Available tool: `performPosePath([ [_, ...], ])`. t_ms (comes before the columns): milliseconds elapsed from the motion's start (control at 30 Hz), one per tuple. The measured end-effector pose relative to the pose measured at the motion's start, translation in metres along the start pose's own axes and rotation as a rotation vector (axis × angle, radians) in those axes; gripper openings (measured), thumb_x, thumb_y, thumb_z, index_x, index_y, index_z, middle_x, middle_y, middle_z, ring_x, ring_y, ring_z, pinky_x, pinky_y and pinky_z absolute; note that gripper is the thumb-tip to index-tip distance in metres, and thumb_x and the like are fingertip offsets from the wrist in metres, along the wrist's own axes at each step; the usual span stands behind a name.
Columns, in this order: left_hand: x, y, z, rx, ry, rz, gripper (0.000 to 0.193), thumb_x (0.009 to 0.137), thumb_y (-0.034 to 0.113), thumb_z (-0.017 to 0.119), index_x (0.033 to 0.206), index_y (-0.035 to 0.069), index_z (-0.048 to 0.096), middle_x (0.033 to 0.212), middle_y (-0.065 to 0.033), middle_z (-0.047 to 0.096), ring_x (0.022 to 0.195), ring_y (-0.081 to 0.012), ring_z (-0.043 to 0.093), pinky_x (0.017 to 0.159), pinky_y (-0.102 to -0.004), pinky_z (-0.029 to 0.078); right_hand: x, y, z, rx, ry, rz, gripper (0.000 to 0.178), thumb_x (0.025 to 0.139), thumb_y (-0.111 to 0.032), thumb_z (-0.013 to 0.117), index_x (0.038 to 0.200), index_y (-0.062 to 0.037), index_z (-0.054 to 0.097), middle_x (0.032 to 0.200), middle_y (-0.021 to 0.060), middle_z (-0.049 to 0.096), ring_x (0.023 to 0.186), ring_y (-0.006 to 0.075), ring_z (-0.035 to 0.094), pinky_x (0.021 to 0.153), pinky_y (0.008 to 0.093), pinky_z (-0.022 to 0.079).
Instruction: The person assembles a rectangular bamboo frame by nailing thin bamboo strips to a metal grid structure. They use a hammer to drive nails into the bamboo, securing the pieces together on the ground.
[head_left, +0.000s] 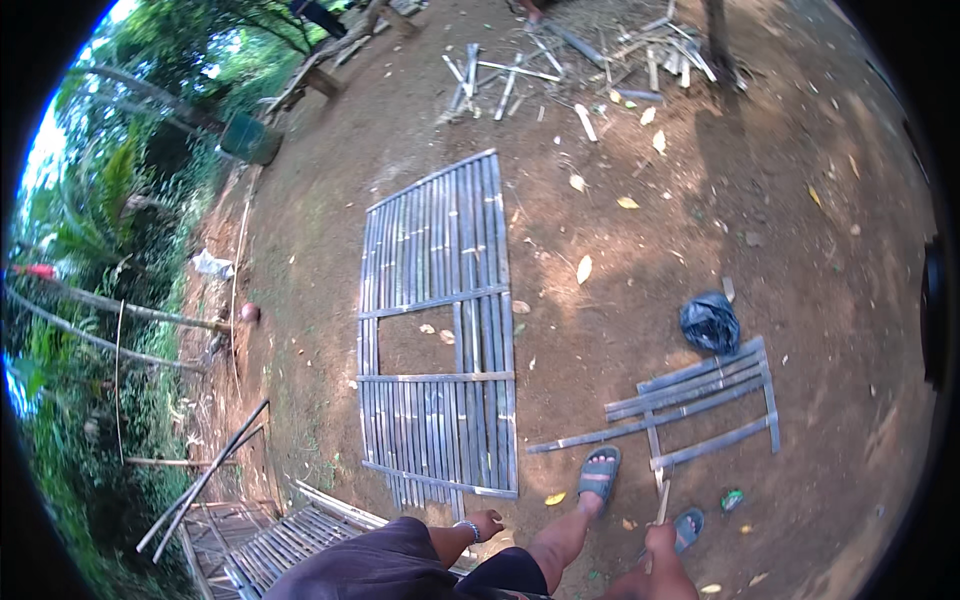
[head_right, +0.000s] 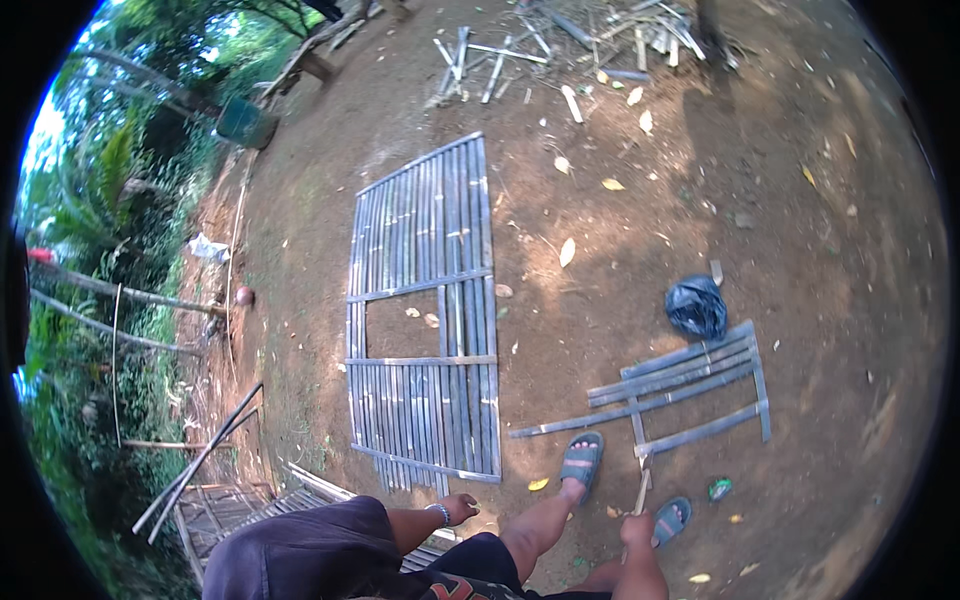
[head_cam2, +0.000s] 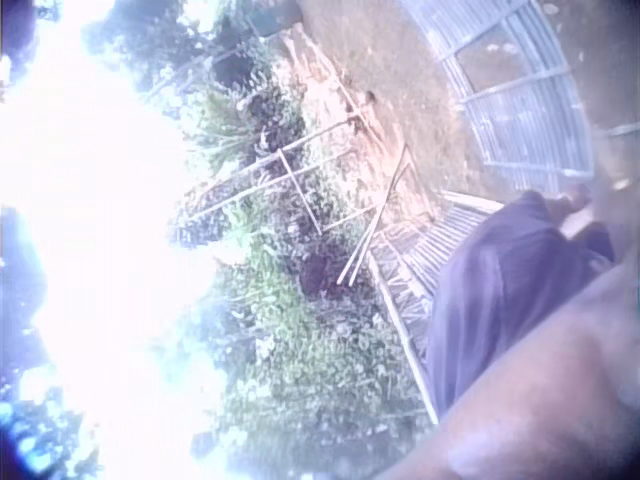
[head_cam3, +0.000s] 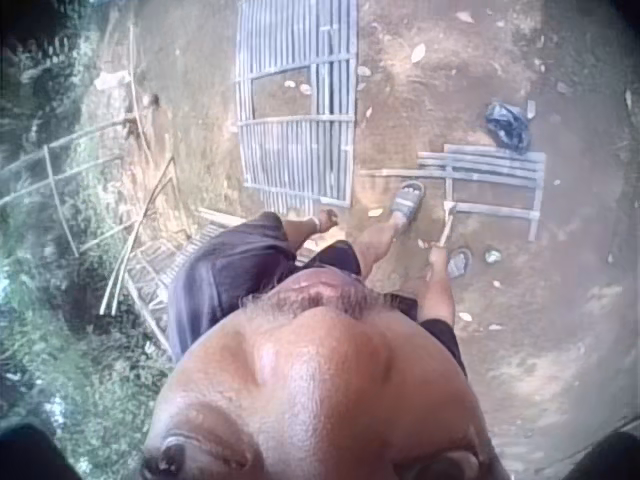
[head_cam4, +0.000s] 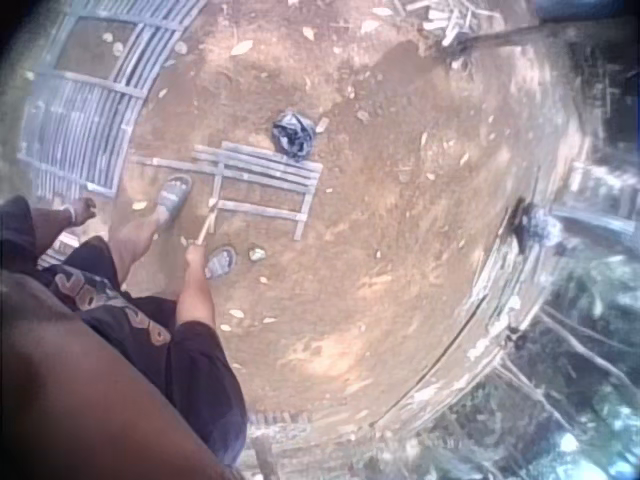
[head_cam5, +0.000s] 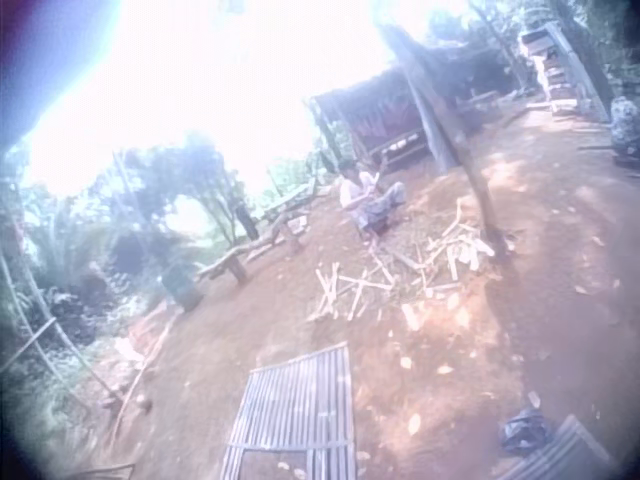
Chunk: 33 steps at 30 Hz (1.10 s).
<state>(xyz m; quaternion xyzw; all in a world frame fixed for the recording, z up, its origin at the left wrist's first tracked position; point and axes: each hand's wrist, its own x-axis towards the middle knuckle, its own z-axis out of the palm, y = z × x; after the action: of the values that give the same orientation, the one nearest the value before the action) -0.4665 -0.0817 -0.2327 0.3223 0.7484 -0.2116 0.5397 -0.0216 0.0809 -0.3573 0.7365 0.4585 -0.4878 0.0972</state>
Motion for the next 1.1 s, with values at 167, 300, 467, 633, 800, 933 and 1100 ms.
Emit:
performPosePath([
  [167, 0.021, 0.011, 0.000, -0.091, 0.038, 0.082, 0.057, 0.088, 0.047, 0.064, 0.133, 0.011, 0.067, 0.132, -0.0198, 0.067, 0.124, -0.0378, 0.062, 0.108, -0.0437, 0.047, 0.016, -0.032, -0.005, 0.052, 0.021, -0.068, 0.032, 0.084, -0.017, 0.075, 0.105, 0.0031, 0.063, 0.096, 0.0249, 0.071, 0.090, 0.0428, 0.070, 0.081, 0.0489, 0.053],
  [300, 0.006, 0.039, -0.015, -0.091, 0.022, 0.082, 0.057, 0.088, 0.047, 0.064, 0.132, 0.012, 0.068, 0.137, -0.0188, 0.064, 0.125, -0.0364, 0.061, 0.109, -0.0436, 0.046, -0.008, -0.072, -0.051, 0.072, 0.092, -0.070, 0.035, 0.089, -0.018, 0.072, 0.113, 0.0058, 0.061, 0.108, 0.0296, 0.068, 0.103, 0.0465, 0.066, 0.089, 0.0504, 0.050],
  [467, 0.045, 0.003, 0.038, 0.005, 0.089, 0.111, 0.056, 0.087, 0.049, 0.064, 0.131, 0.014, 0.069, 0.137, -0.0193, 0.064, 0.126, -0.0370, 0.060, 0.110, -0.0443, 0.045, 0.024, -0.035, -0.048, 0.035, 0.121, -0.079, 0.034, 0.091, -0.020, 0.072, 0.113, 0.0040, 0.061, 0.108, 0.0298, 0.068, 0.104, 0.0465, 0.067, 0.089, 0.0511, 0.050],
  [633, 0.075, 0.037, 0.022, -0.030, 0.085, 0.093, 0.056, 0.089, 0.050, 0.063, 0.128, 0.011, 0.070, 0.133, -0.0225, 0.065, 0.125, -0.0412, 0.059, 0.108, -0.0453, 0.047, 0.076, 0.001, -0.057, 0.062, 0.168, 0.025, 0.042, 0.092, -0.024, 0.070, 0.118, 0.0075, 0.059, 0.114, 0.0323, 0.067, 0.110, 0.0489, 0.064, 0.094, 0.0517, 0.050],
  [800, 0.146, 0.112, -0.008, -0.192, 0.189, 0.156, 0.047, 0.093, 0.040, 0.068, 0.127, 0.006, 0.068, 0.121, -0.0179, 0.072, 0.113, -0.0293, 0.068, 0.097, -0.0402, 0.052, 0.156, 0.013, -0.048, 0.055, 0.273, 0.098, 0.050, 0.094, -0.037, 0.069, 0.119, 0.0057, 0.060, 0.114, 0.0316, 0.068, 0.110, 0.0481, 0.064, 0.095, 0.0519, 0.050],
  [933, 0.252, 0.174, -0.043, -0.001, 0.302, 0.357, 0.051, 0.094, 0.035, 0.069, 0.134, 0.003, 0.062, 0.125, -0.0185, 0.071, 0.111, -0.0320, 0.071, 0.098, -0.0392, 0.054, 0.218, -0.002, -0.048, 0.176, 0.379, 0.112, 0.052, 0.093, -0.040, 0.071, 0.118, 0.0041, 0.061, 0.112, 0.0297, 0.069, 0.108, 0.0458, 0.066, 0.094, 0.0505, 0.050],
  [1100, 0.321, 0.277, -0.086, 0.514, 0.251, 0.512, 0.052, 0.092, 0.036, 0.068, 0.133, 0.006, 0.061, 0.130, -0.0204, 0.066, 0.122, -0.0374, 0.062, 0.103, -0.0452, 0.050, 0.304, -0.005, -0.036, 0.392, 0.495, 0.009, 0.051, 0.087, -0.036, 0.079, 0.113, 0.0040, 0.062, 0.108, 0.0267, 0.070, 0.103, 0.0430, 0.067, 0.092, 0.0483, 0.051],
])
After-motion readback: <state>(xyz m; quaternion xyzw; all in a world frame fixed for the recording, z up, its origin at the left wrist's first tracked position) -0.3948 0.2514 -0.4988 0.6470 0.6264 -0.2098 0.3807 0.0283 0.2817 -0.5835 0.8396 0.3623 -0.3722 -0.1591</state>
